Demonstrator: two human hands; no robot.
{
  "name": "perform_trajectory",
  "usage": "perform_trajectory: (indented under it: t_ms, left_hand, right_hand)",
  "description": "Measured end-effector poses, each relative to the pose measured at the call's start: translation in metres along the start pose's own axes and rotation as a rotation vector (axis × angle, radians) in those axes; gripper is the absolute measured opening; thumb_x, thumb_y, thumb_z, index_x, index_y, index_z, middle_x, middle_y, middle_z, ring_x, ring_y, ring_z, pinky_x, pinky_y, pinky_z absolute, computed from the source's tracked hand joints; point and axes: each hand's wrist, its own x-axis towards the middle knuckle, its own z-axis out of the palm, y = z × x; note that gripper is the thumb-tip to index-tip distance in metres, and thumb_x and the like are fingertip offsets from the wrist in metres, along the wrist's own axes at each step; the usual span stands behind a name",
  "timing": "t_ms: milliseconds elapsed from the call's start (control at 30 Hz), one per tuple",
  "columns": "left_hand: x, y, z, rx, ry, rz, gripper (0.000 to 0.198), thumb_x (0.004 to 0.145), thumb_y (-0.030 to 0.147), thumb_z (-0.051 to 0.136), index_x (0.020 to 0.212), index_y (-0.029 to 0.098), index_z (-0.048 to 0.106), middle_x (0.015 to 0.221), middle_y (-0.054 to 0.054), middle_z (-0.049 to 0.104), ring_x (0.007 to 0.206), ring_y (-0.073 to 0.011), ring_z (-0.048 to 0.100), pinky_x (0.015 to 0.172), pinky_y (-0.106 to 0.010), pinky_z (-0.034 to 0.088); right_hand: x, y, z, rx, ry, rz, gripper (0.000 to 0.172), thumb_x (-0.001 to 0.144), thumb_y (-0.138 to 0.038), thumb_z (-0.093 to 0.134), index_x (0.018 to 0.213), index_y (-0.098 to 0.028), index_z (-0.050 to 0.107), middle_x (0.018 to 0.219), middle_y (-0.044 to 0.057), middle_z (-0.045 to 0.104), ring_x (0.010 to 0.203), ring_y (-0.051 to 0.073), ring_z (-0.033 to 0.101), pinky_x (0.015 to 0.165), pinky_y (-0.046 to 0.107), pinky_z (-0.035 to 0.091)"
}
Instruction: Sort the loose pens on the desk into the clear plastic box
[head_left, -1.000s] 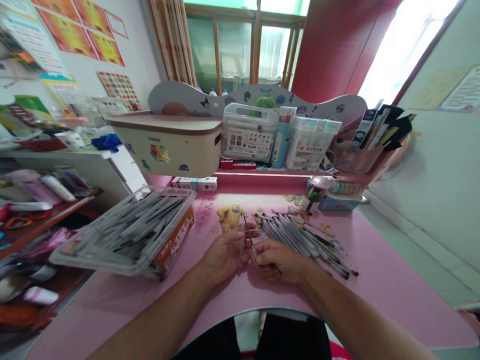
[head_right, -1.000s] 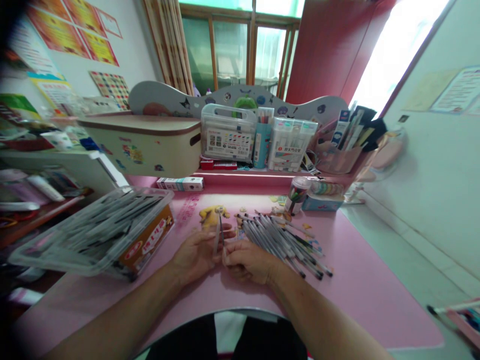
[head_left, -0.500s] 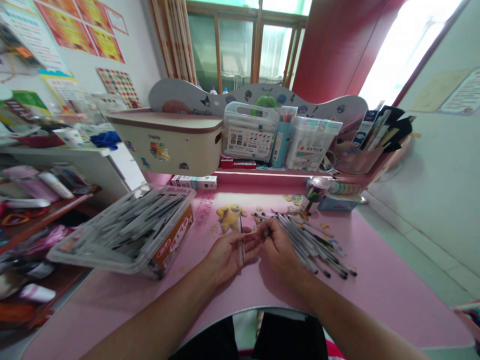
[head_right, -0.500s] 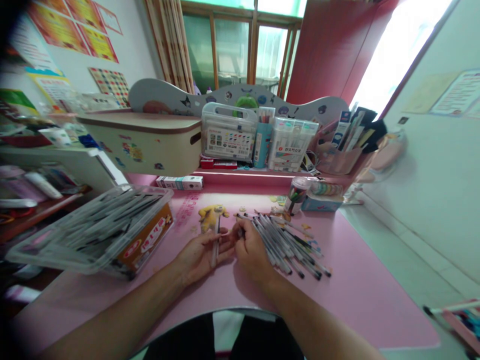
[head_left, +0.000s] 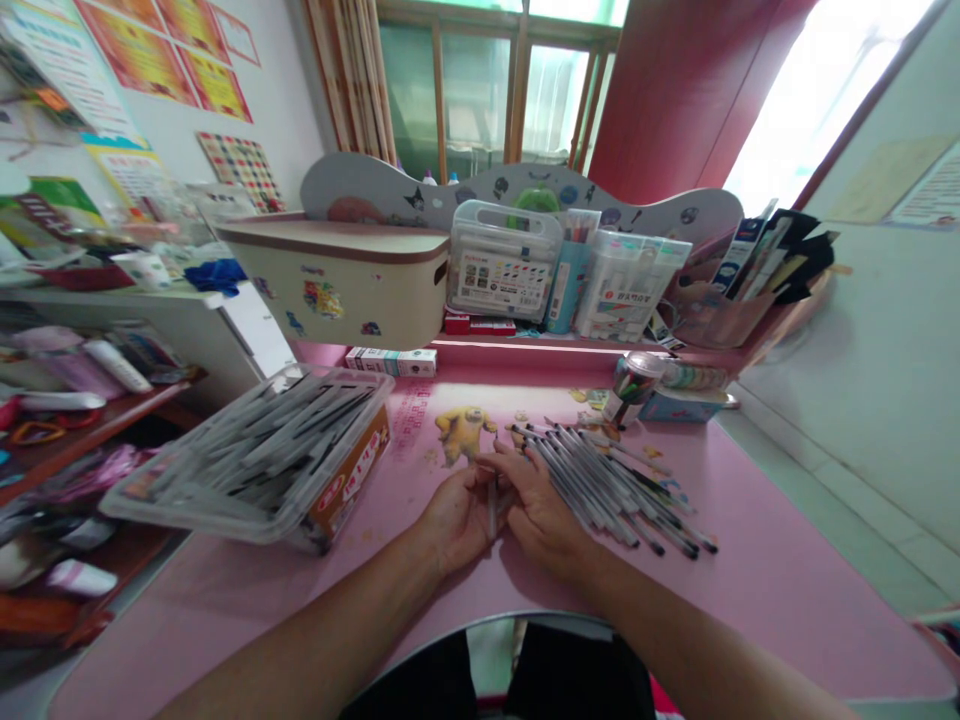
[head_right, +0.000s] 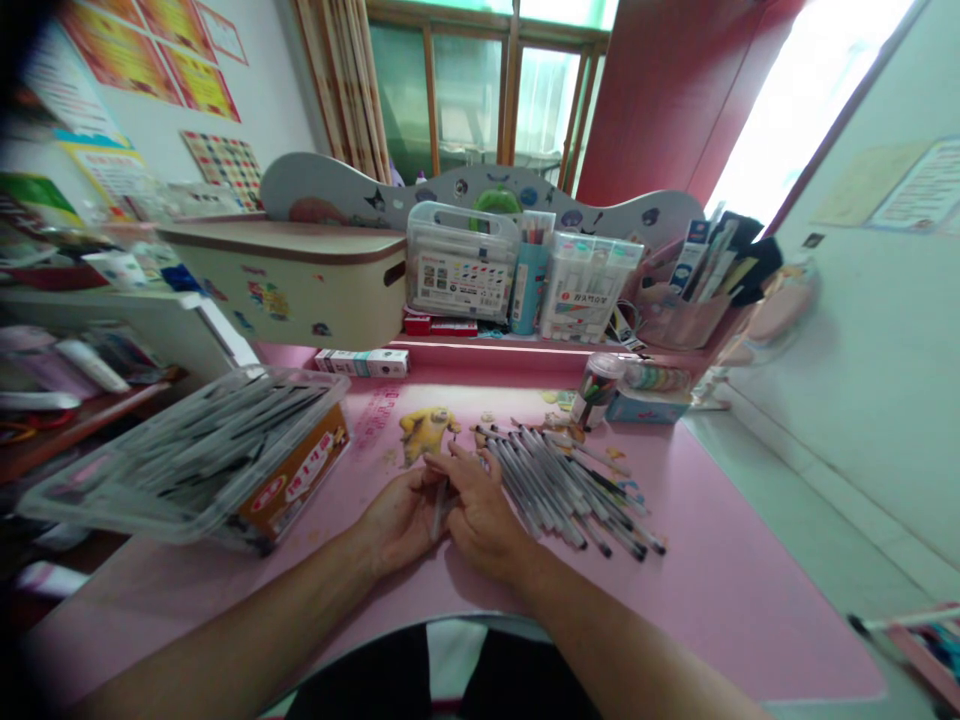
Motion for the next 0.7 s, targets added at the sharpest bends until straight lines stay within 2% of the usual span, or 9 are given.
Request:
perform_trajectory:
  t_ms: [67, 200, 267, 433, 533, 633, 700]
  left_hand:
    - [0.0, 0.0, 0.0, -0.01, 0.018, 0.005, 0.022, 0.081, 0.004, 0.044, 0.081, 0.008, 0.066, 0.07, -0.01, 0.07, 0.071, -0.0195, 0.071, 0.071, -0.029, 0.058]
    - [0.0, 0.001, -0.003, -0.007, -0.014, 0.01, 0.024, 0.076, 0.0, 0.045, 0.087, 0.007, 0.065, 0.075, -0.01, 0.071, 0.067, -0.0176, 0.069, 0.067, -0.027, 0.058]
    - [0.0, 0.001, -0.005, 0.022, -0.016, 0.015, 0.025, 0.075, -0.001, 0.046, 0.09, 0.007, 0.064, 0.077, -0.01, 0.07, 0.068, -0.0168, 0.069, 0.066, -0.026, 0.057]
    - [-0.011, 0.003, 0.003, 0.264, 0.029, 0.148, 0.015, 0.079, 0.003, 0.054, 0.09, 0.013, 0.059, 0.073, -0.004, 0.064, 0.059, -0.0116, 0.062, 0.052, -0.02, 0.049]
    - [-0.037, 0.008, 0.018, 0.502, -0.046, 0.236, 0.009, 0.082, 0.01, 0.055, 0.088, 0.016, 0.058, 0.07, -0.001, 0.059, 0.057, -0.0087, 0.054, 0.049, -0.017, 0.04]
    - [-0.078, 0.019, 0.031, 0.768, -0.213, 0.32, 0.007, 0.086, 0.021, 0.059, 0.092, 0.018, 0.061, 0.074, 0.0, 0.059, 0.063, -0.009, 0.052, 0.055, -0.018, 0.041]
    - [-0.108, 0.033, 0.036, 0.942, -0.223, 0.427, 0.013, 0.09, 0.031, 0.058, 0.096, 0.02, 0.063, 0.078, -0.001, 0.061, 0.068, -0.0109, 0.054, 0.06, -0.02, 0.042]
  right_hand:
    - [0.001, 0.0, -0.002, 0.015, -0.031, 0.002, 0.083, 0.062, -0.001, 0.039, 0.141, -0.025, 0.049, 0.146, 0.005, 0.053, 0.141, 0.025, 0.037, 0.12, 0.057, 0.006]
    - [0.0, 0.001, -0.004, 0.092, 0.02, -0.043, 0.085, 0.062, -0.002, 0.04, 0.143, -0.026, 0.046, 0.153, 0.005, 0.043, 0.143, 0.023, 0.034, 0.121, 0.052, 0.015]
    - [0.0, 0.003, -0.004, 0.127, 0.11, -0.043, 0.081, 0.063, -0.003, 0.041, 0.141, -0.024, 0.045, 0.152, 0.006, 0.042, 0.143, 0.023, 0.034, 0.12, 0.048, 0.021]
    - [0.0, 0.008, -0.008, 0.165, 0.385, 0.066, 0.061, 0.072, -0.007, 0.046, 0.129, -0.026, 0.049, 0.13, 0.007, 0.052, 0.124, 0.023, 0.049, 0.111, 0.045, 0.035]
    - [0.001, 0.011, -0.011, 0.167, 0.422, 0.124, 0.051, 0.074, -0.01, 0.047, 0.122, -0.026, 0.051, 0.119, 0.006, 0.055, 0.113, 0.023, 0.053, 0.103, 0.044, 0.04]
    - [0.002, 0.012, -0.011, 0.164, 0.397, 0.147, 0.044, 0.075, -0.012, 0.049, 0.117, -0.026, 0.053, 0.112, 0.006, 0.057, 0.107, 0.023, 0.054, 0.097, 0.042, 0.042]
    - [0.002, 0.011, -0.01, 0.157, 0.38, 0.146, 0.042, 0.074, -0.012, 0.05, 0.114, -0.025, 0.055, 0.111, 0.006, 0.057, 0.106, 0.024, 0.054, 0.095, 0.041, 0.042]
